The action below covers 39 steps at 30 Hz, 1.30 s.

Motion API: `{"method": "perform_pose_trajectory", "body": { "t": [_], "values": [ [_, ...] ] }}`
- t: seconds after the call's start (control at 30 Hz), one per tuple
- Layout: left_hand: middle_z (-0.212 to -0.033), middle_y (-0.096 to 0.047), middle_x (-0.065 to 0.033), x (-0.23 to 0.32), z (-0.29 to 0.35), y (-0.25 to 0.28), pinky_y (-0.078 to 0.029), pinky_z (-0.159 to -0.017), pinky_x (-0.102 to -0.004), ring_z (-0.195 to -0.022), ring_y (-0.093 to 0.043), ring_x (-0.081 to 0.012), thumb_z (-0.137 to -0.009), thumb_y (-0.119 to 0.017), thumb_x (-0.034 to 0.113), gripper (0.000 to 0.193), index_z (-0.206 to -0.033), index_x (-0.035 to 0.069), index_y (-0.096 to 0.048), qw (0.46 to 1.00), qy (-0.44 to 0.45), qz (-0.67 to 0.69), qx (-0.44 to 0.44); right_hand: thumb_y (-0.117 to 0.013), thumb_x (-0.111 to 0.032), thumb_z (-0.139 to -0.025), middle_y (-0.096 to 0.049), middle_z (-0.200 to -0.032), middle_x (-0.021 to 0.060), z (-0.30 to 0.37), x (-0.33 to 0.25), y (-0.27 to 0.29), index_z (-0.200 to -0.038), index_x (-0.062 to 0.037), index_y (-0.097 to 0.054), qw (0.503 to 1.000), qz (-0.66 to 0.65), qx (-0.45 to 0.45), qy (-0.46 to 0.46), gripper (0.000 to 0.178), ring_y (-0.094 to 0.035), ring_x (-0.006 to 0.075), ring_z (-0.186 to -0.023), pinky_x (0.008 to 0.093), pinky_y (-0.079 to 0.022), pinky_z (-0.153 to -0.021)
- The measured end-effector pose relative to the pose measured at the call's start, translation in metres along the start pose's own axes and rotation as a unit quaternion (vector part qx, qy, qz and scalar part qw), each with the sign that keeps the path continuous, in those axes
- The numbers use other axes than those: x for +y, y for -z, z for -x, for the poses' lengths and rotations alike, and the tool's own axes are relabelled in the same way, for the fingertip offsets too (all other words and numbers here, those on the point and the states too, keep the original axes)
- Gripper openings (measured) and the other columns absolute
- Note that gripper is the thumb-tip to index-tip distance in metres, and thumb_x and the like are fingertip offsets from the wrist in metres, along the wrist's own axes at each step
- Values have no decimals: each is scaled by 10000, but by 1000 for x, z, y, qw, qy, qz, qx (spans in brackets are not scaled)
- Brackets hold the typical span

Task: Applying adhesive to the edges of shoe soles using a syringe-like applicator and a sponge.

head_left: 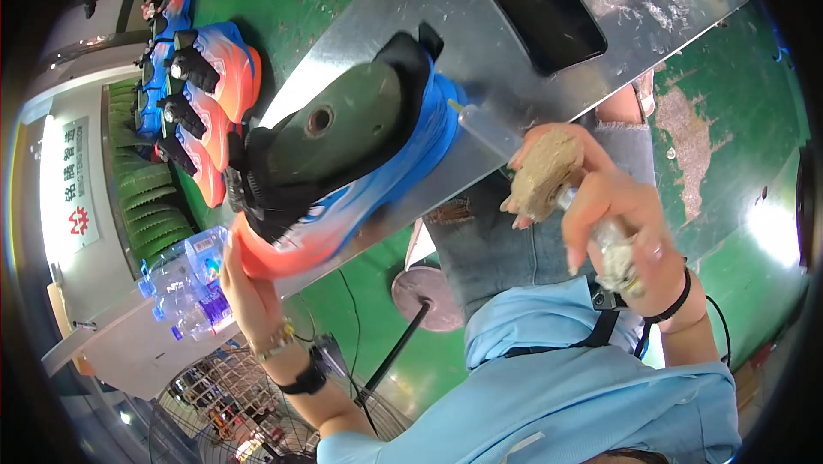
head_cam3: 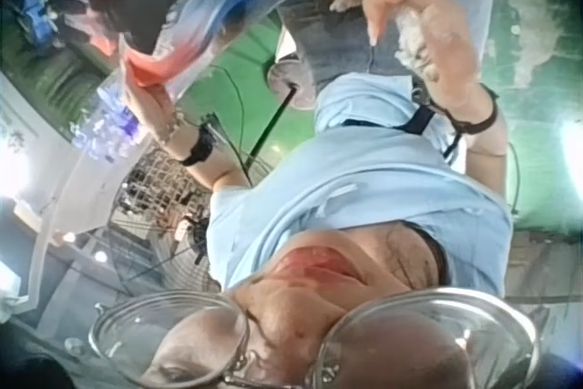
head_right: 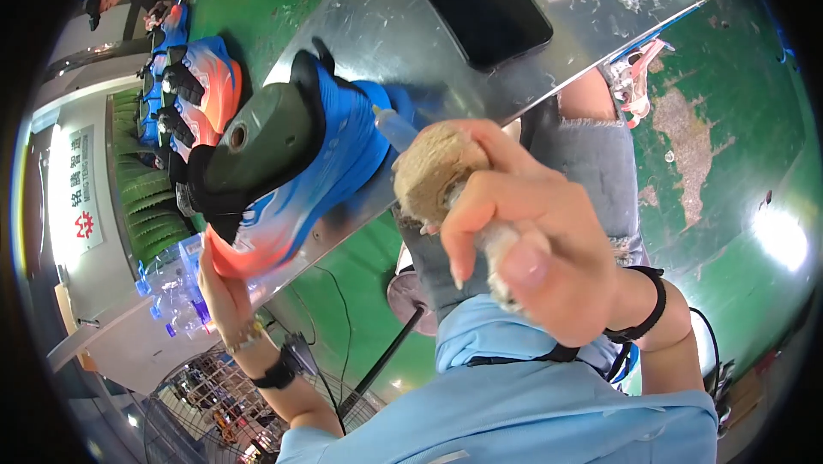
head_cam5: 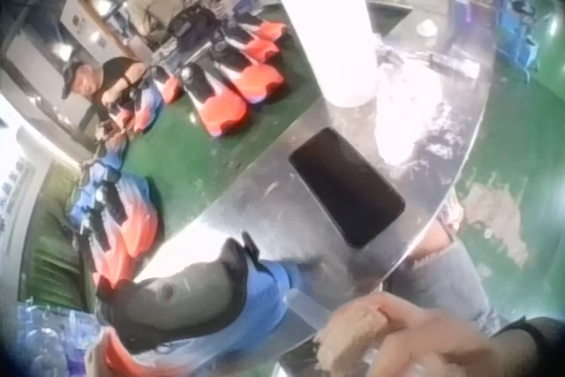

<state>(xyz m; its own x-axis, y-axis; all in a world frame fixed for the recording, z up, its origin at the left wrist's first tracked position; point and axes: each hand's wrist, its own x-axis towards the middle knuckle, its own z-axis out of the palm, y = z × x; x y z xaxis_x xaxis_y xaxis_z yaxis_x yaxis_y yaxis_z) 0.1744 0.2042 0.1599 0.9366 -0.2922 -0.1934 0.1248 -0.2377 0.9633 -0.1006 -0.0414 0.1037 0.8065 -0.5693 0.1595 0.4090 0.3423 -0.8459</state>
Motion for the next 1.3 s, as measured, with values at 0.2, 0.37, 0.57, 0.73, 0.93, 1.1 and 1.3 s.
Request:
{"method": "perform_pose_trajectory", "body": {
  "t": [0.2,0.37,0.57,0.73,0.93,1.1,1.3],
  "values": [
    [-1013,-584,-105,-34,88,-5,-492,-808,-364,-888,-603,-201,-858,-524,293,385,-1092,-10,-491,981,135,6,-140,-276,-573,-831,-411,-1085,246,8,-6,-6,-652,-50,-451,998,-15,36,-50,580,-467,314,-897,400,-384,-767],
    [-1149,-540,-151,-76,127,-33,-458,-881,-378,-1020,-563,-243,-688,-720,244,716,-1242,-51,-375,919,254,146,-265,-230,-558,-843,-388,-1127,270,19,-13,-13,-630,-79,-403,997,2,41,-72,552,-484,347,-869,420,-390,-740],
    [-1186,-505,-163,-101,140,-57,-468,-870,-403,-1049,-544,-269,-636,-749,223,813,-1280,-37,-326,876,282,210,-330,-260,-541,-862,-414,-1052,217,31,-28,-15,-645,-40,-449,994,10,25,-106,577,-471,300,-875,377,-353,-794],
    [-1209,-487,-105,-114,142,-63,-422,-909,-355,-1093,-503,-204,-638,-743,145,833,-1315,15,-276,842,294,279,-356,-274,-557,-858,-418,-1035,205,38,-35,-25,-633,-50,-473,993,-19,37,-115,589,-481,288,-847,371,-357,-783],
    [-1210,-479,-96,-126,146,-75,-418,-917,-355,-1099,-496,-209,-627,-748,165,824,-1305,31,-299,819,287,324,-377,-317,-619,-830,-408,-1086,262,49,-49,-29,-675,-43,-557,990,-21,13,-139,643,-500,296,-886,394,-368,-827],
    [-1205,-484,-89,-127,148,-105,-412,-931,-375,-1094,-500,-228,-634,-741,137,768,-1284,48,-341,754,343,397,-395,-354,-563,-845,-403,-1077,269,62,-62,-27,-683,-63,-584,993,16,-15,-119,574,-509,311,-895,411,-393,-817],
    [-1194,-501,-80,-122,141,-165,-386,-955,-425,-1122,-478,-242,-632,-728,79,690,-1241,67,-404,622,389,499,-462,-505,-452,-805,-401,-1042,190,69,-80,-12,-618,-111,-606,999,-23,-25,-6,402,-562,297,-721,382,-490,-678]
  ]
}}
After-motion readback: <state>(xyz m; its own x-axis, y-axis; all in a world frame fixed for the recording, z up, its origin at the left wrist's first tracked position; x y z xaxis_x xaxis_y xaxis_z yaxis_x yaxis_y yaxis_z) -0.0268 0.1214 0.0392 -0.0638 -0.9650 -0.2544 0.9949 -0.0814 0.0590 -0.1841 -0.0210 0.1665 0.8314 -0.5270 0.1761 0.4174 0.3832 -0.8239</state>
